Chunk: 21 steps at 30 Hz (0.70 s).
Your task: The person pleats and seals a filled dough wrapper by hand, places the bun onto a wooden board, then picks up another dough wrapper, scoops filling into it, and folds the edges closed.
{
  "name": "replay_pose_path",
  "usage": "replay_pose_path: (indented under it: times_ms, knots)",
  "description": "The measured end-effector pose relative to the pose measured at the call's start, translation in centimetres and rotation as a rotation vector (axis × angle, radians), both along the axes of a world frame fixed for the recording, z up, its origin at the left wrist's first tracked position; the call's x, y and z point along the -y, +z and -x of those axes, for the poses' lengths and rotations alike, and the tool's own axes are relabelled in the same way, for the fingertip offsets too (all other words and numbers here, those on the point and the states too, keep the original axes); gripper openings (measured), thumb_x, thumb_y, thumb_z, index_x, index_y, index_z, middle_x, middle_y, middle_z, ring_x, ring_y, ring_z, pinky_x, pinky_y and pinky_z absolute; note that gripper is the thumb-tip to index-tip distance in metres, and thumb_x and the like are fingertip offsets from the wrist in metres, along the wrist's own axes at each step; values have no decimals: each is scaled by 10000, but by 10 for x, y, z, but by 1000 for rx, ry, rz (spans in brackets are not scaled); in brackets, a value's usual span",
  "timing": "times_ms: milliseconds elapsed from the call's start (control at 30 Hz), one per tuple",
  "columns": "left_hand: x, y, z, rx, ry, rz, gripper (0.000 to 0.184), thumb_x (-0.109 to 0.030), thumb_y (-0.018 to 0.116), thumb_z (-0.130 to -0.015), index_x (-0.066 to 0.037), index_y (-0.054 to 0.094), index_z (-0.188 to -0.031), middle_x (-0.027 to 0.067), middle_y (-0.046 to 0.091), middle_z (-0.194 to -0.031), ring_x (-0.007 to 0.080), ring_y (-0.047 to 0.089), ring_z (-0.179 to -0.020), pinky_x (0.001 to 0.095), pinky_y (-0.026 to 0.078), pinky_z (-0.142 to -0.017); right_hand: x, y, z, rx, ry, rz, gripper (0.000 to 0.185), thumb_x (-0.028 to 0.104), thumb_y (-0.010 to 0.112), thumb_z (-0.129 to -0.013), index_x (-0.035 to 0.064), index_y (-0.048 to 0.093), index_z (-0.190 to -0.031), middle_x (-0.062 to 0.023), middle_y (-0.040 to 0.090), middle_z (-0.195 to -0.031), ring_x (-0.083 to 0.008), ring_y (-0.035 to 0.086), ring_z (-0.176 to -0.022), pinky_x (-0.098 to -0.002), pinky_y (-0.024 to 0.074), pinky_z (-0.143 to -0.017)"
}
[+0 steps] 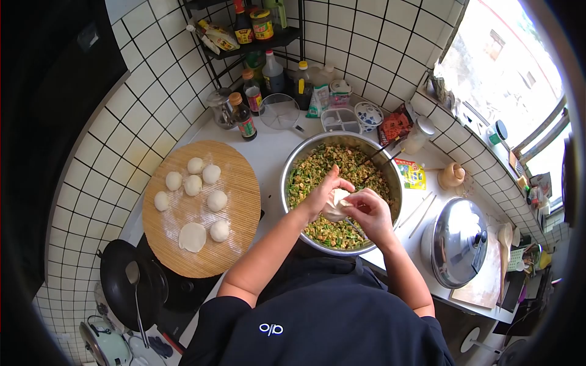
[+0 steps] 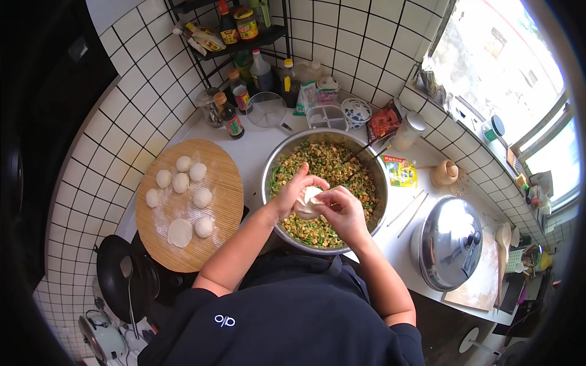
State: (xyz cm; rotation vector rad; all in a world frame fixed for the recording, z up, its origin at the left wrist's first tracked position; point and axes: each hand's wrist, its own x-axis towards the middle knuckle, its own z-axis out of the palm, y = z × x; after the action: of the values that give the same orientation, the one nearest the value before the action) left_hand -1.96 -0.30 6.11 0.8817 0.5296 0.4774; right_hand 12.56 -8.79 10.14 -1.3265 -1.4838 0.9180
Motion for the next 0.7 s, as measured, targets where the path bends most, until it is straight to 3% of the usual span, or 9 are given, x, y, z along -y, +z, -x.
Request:
replay_pose_path:
  times_ms: [67,100,167,267,400,600,700]
  knots:
    - [7,16,4,103,127,177,654,-588,224,-885,-30,522,-1050,100,596,-955,170,593,-836,291,481,-759,-1,-9,-2,-346,-74,39,158,-33,661,-709,5,615,-856,-27,531,-790,-84,518,-686,-206,447,-620]
    - [11,22,5,154,191,265,649,-581,222,-888,-32,516,-1068,104,592,-977,178,592,-848,301,481,-766,-1,-8,-3,-359,-93,9,123,-28,657,-726,-3,616,-839,-11,527,-792,-66,504,-704,-184,422,-616]
    - [22,10,-6,263,312,254,585,-520,236,-912,-33,516,-1077,104,580,-1013,191,582,-888,324,477,-785,-3,-13,-4,-235,-104,-72,143,-24,671,-701,19,620,-828,-30,527,-815,-91,510,-719,-196,426,-609]
    - [30,-3,-13,268,411,207,496,-443,267,-932,-34,529,-1036,89,585,-971,175,576,-881,310,472,-776,4,13,4,316,-125,-278,178,-22,685,-667,42,621,-821,-57,532,-864,-142,539,-772,-217,450,-634]
    - [33,-1,-14,241,444,146,479,-429,264,-936,-44,542,-989,75,587,-921,144,573,-842,286,474,-747,5,11,5,171,-87,-211,180,-12,685,-653,32,611,-811,-86,548,-884,-202,574,-846,-257,480,-691]
    - [31,-2,-11,103,380,-8,490,-443,271,-934,-39,547,-960,73,593,-895,132,577,-805,266,470,-734,10,18,7,257,-63,-210,184,-14,669,-670,11,593,-836,-57,547,-765,-167,573,-712,-246,479,-654]
    - [28,2,-8,-24,280,9,520,-482,279,-922,-38,548,-952,69,597,-867,122,579,-761,255,470,-716,10,19,8,-40,-66,25,207,-6,672,-672,20,583,-858,-26,532,-759,-105,554,-700,-231,470,-628]
